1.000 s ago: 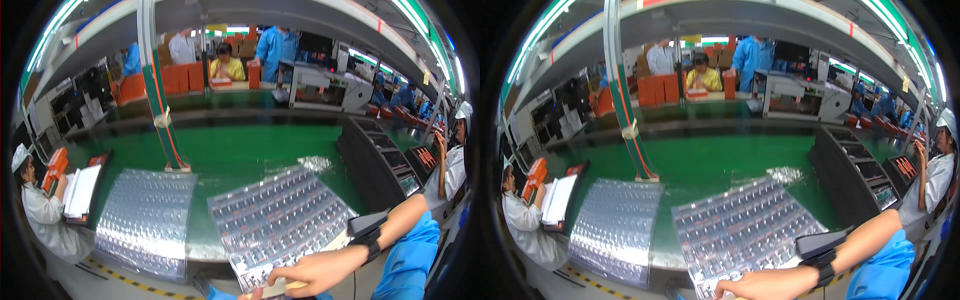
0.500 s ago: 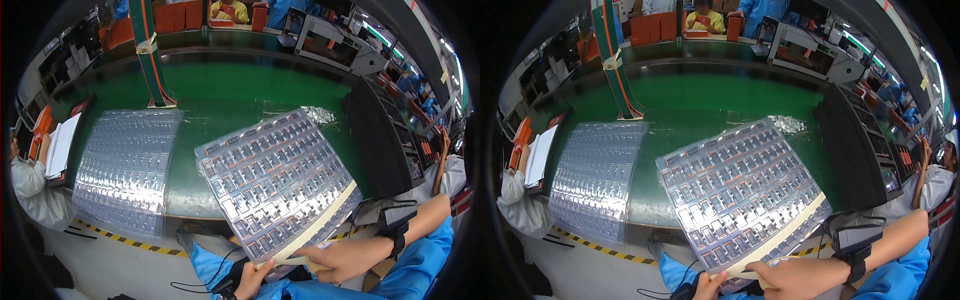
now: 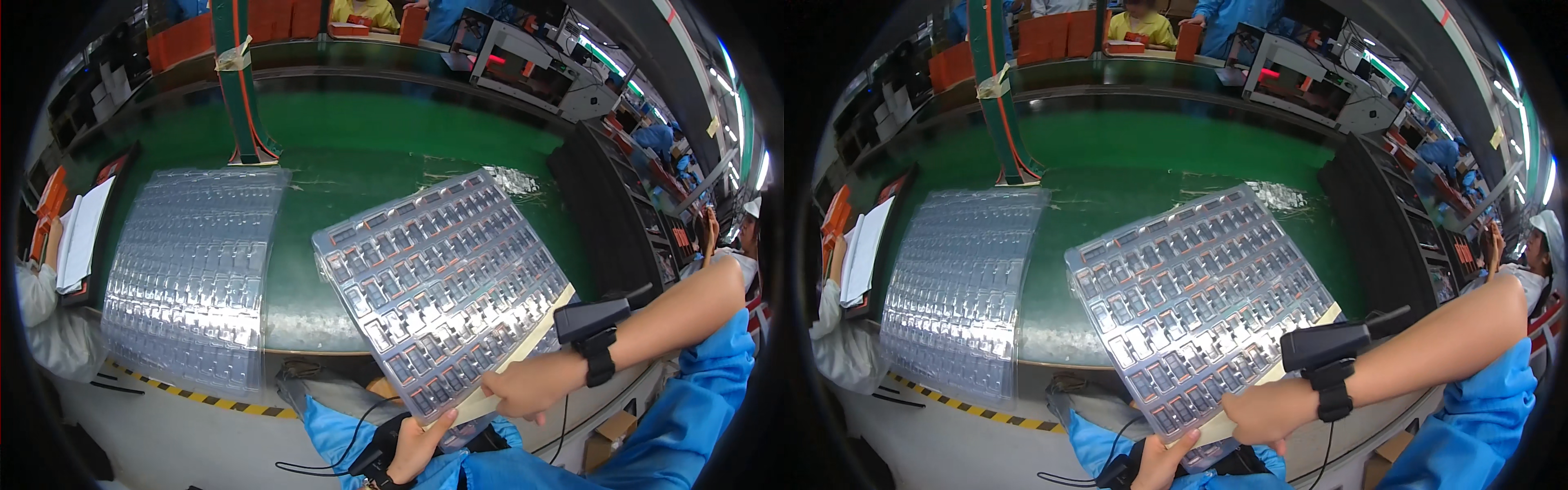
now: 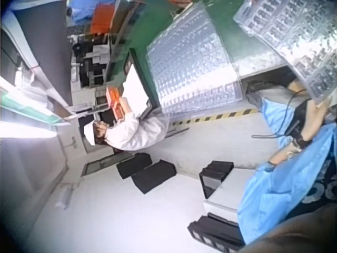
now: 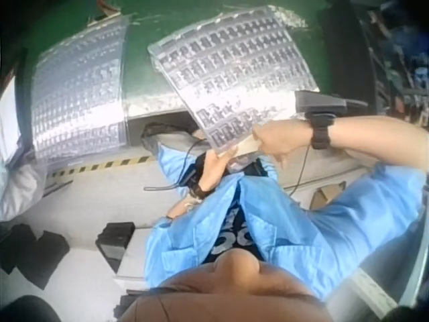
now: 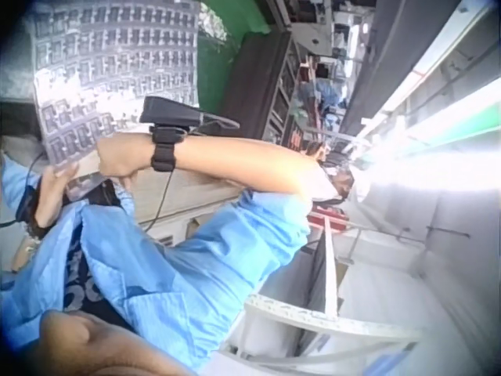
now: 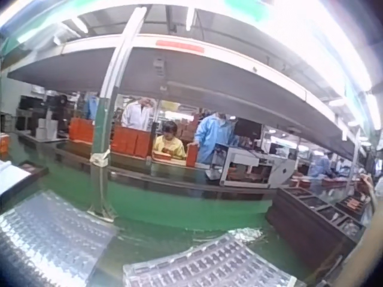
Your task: Applying adhesive tape to plastic trays of electronic components and labeling them.
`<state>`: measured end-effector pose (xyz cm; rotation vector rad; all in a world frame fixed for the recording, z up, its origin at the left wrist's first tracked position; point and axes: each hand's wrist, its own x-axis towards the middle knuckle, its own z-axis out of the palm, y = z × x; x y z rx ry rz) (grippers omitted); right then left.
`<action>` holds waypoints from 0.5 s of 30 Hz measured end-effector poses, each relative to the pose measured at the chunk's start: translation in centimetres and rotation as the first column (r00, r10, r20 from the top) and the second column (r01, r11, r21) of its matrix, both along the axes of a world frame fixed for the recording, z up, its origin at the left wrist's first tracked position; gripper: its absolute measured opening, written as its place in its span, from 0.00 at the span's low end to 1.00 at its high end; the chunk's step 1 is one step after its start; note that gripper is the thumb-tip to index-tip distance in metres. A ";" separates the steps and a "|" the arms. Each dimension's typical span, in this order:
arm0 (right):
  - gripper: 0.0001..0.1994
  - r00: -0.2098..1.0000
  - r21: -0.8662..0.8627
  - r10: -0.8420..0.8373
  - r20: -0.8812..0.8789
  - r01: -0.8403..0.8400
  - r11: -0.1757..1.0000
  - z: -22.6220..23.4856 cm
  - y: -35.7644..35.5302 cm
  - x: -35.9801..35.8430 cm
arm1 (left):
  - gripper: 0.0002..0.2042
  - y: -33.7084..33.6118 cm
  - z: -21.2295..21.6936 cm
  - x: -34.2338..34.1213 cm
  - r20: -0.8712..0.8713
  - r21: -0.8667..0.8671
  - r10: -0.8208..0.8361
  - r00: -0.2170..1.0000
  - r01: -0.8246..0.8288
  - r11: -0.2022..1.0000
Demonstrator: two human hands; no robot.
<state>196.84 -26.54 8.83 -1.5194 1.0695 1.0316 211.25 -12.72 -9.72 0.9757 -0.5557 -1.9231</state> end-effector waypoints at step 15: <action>0.21 0.941 -0.165 0.334 -0.052 -0.338 0.927 -2.4 -1.7 1.2 | 0.14 0.1 0.6 0.5 0.010 0.032 0.059 0.998 -0.059 0.998</action>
